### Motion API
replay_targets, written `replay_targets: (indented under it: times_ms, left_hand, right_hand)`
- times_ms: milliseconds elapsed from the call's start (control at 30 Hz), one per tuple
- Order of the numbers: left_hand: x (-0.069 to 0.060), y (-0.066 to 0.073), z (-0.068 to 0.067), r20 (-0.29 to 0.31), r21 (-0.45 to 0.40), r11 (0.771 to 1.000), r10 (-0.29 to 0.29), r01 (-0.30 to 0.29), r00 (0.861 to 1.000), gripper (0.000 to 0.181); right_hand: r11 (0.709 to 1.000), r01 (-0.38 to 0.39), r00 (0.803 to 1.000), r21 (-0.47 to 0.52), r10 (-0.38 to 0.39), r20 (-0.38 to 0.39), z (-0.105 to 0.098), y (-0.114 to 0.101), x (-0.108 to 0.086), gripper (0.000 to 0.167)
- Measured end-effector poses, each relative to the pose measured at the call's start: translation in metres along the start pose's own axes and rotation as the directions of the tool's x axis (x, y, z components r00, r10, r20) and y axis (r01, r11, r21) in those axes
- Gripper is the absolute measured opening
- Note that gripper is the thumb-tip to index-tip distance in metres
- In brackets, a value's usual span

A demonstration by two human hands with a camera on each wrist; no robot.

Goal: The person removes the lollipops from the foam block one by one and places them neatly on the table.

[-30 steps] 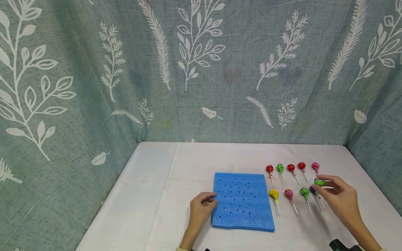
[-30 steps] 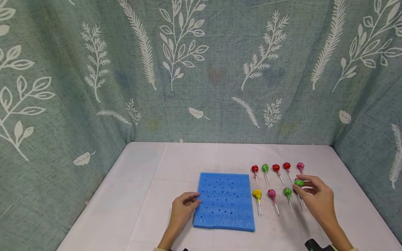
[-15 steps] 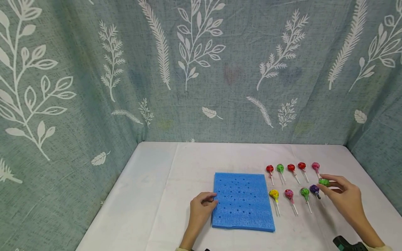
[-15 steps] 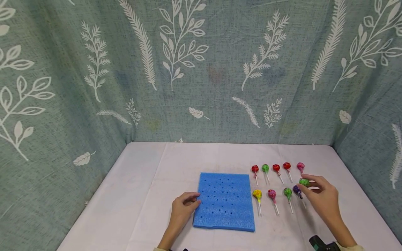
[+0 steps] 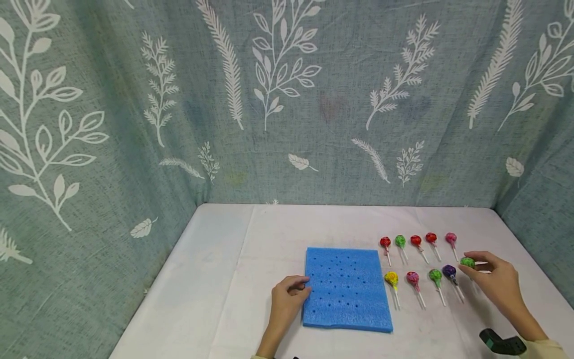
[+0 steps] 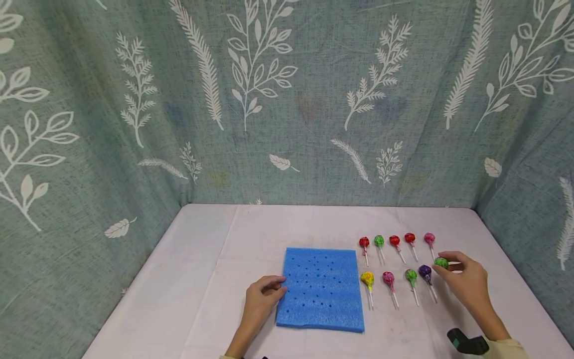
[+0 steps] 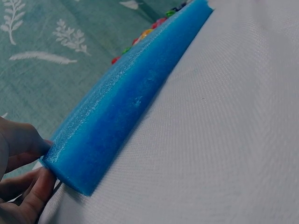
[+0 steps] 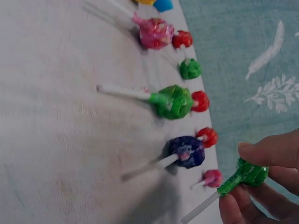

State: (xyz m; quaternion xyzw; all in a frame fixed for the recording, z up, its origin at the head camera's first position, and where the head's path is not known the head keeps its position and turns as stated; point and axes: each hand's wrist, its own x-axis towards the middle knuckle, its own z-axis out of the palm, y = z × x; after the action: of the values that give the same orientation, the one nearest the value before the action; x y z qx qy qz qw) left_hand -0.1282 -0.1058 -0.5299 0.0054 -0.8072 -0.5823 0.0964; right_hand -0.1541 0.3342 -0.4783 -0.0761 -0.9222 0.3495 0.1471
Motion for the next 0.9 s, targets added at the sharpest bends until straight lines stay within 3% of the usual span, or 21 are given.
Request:
replay_targets:
  times_ms: [333, 667, 900]
  left_hand:
    - [0.000, 0.000, 0.001, 0.000, -0.008, 1.000, -0.014, 0.014, 1.000, 0.021]
    - [0.001, 0.002, 0.000, 0.014, 0.019, 1.000, -0.002, 0.002, 1.000, 0.021]
    - [0.000, 0.001, -0.001, 0.025, 0.012, 1.000, 0.008, -0.009, 1.000, 0.021]
  right_hand:
    - [0.991, -0.119, 0.978, -0.065, 0.128, 0.162, 0.004, 0.021, 0.017, 0.045]
    - [0.990, 0.006, 0.982, -0.140, 0.021, 0.190, 0.004, 0.025, 0.022, 0.036]
    - [0.991, -0.009, 0.968, -0.135, 0.043, 0.246, 0.001, 0.023, 0.022, 0.041]
